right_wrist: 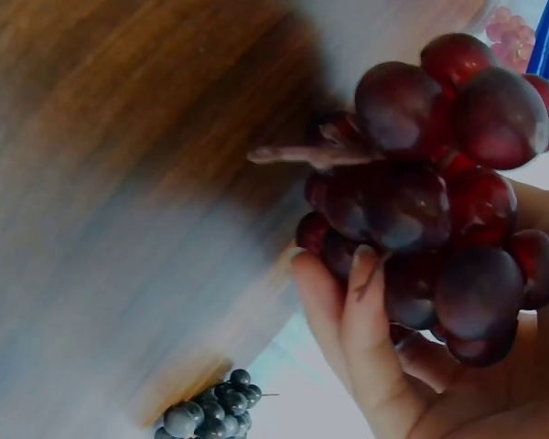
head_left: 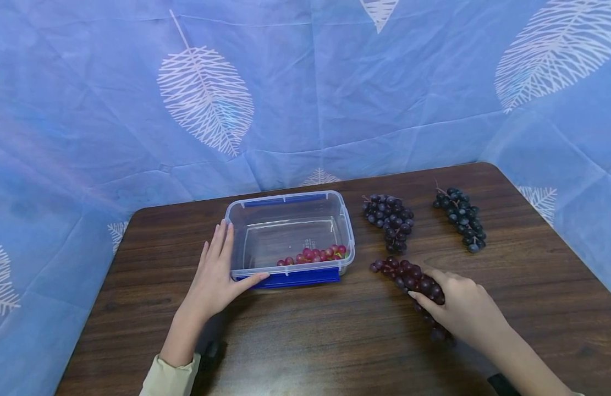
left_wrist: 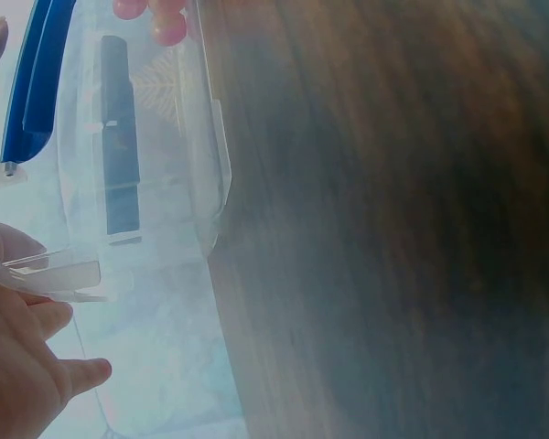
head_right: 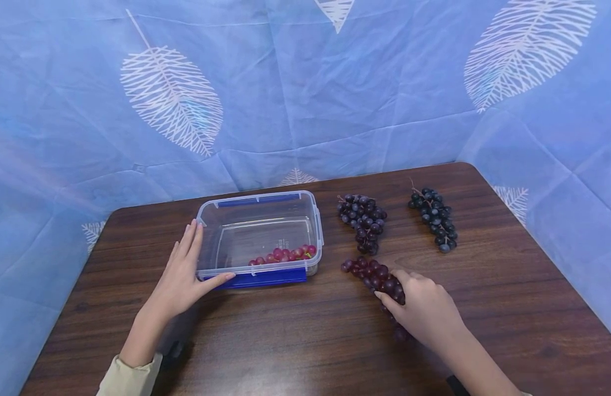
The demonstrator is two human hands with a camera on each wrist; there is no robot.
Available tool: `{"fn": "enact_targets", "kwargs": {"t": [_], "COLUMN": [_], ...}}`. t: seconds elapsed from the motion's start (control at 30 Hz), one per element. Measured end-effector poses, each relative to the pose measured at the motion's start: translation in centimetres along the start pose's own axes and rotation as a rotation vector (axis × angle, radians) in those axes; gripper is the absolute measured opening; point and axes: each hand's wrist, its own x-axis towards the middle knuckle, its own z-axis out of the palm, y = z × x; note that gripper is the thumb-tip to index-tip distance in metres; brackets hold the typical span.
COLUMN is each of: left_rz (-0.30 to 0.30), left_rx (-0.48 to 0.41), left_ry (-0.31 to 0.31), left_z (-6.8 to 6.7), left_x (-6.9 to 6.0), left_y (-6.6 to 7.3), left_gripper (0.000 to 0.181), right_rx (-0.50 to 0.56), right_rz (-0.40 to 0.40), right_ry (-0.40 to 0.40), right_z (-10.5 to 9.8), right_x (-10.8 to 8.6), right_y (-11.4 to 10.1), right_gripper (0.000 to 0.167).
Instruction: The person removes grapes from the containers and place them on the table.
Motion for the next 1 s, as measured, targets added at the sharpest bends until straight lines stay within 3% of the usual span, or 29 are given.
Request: {"fn": "enact_targets", "kwargs": {"t": [0.27, 0.5, 0.67, 0.9, 1.0], "left_rz": [0.005, 0.006, 0.007, 0.007, 0.006], "left_rx": [0.006, 0.005, 0.005, 0.010, 0.009], "left_ry": [0.005, 0.003, 0.007, 0.005, 0.004], "left_z": [0.1, 0.1, 0.1, 0.1, 0.1], "left_x": [0.0, 0.0, 0.0, 0.0, 0.0], "left_y": [-0.1, -0.1, -0.1, -0.1, -0.1], "left_gripper": [0.125, 0.125, 0.125, 0.125, 0.125], "right_rx": [-0.027, -0.065, -0.062, -0.063, -0.021], "right_rz": [0.045, 0.016, 0.018, -0.081, -0.114], "right_ry": [-0.057, -0.022, -0.072, -0.038, -0.072], "right_z": [-0.4, -0.7, -1.1, -2.0, -2.7], "right_x": [0.1, 0.0, 0.0, 0.3, 0.9], "right_y": [-0.5, -0.4, -0.3, -0.1, -0.3], "right_gripper": [0.067, 0.070, 0.076, 0.081, 0.080]}}
